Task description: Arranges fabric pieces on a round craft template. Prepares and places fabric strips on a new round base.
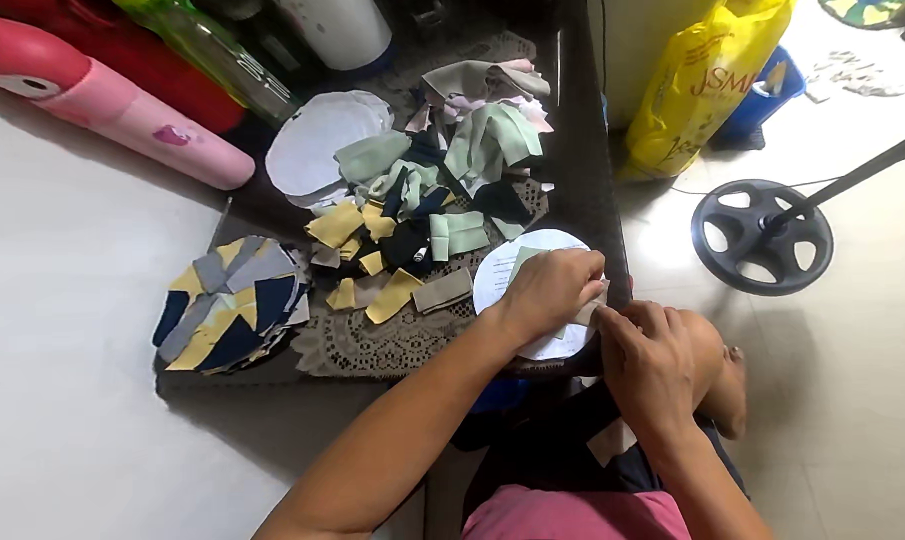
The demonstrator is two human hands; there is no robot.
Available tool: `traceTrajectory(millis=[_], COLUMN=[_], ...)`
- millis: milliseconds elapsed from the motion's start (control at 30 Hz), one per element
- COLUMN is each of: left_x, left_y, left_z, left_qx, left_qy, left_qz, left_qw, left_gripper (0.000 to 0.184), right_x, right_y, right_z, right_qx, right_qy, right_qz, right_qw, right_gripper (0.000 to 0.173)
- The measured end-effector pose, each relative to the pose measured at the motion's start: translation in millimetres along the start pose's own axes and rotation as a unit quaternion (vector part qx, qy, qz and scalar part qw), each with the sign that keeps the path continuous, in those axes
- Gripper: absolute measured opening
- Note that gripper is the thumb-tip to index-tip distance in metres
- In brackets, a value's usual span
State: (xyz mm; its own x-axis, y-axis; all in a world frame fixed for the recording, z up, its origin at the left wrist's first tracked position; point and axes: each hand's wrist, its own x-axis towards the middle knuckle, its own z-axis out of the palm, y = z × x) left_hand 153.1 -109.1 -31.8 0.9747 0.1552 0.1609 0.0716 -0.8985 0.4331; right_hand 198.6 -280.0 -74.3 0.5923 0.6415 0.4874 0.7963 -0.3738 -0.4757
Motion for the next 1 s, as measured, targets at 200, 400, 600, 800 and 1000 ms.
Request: traceTrajectory(millis=[200, 400, 600, 800, 1000], left_x=[0, -1, -17, -37, -40], left_y=[-1, 0, 2, 2, 12], left_z=[1, -6, -35, -27, -12], left_qx=[-0.001, -0.014, -0.138, -0.228, -0.167], left_qy=[0.0, -0.014, -0.105, -0.014, 0.054], left_qz=[-0.004, -0.027, -0.171, -0.135, -0.139], left_qw=[1.0, 0.999, 0.97, 0.964, 0.975], left_gripper=[0.014, 0.014, 0.034, 0.015, 0.018], right_x=[16, 16, 15, 14, 13], right_y=[2, 11, 11, 10, 11], right_z=[-3, 5, 4, 3, 5], right_qx=[0.021, 0.015, 0.009, 0.012, 0.012], right_qy=[-0.015, -0.04, -0.043, -0.05, -0.04], right_qz=[0.039, 0.056, 0.051, 0.051, 0.047], right_qw=[0.999, 0.998, 0.998, 0.997, 0.998], right_gripper=[0.019, 0.021, 0.023, 0.025, 0.024])
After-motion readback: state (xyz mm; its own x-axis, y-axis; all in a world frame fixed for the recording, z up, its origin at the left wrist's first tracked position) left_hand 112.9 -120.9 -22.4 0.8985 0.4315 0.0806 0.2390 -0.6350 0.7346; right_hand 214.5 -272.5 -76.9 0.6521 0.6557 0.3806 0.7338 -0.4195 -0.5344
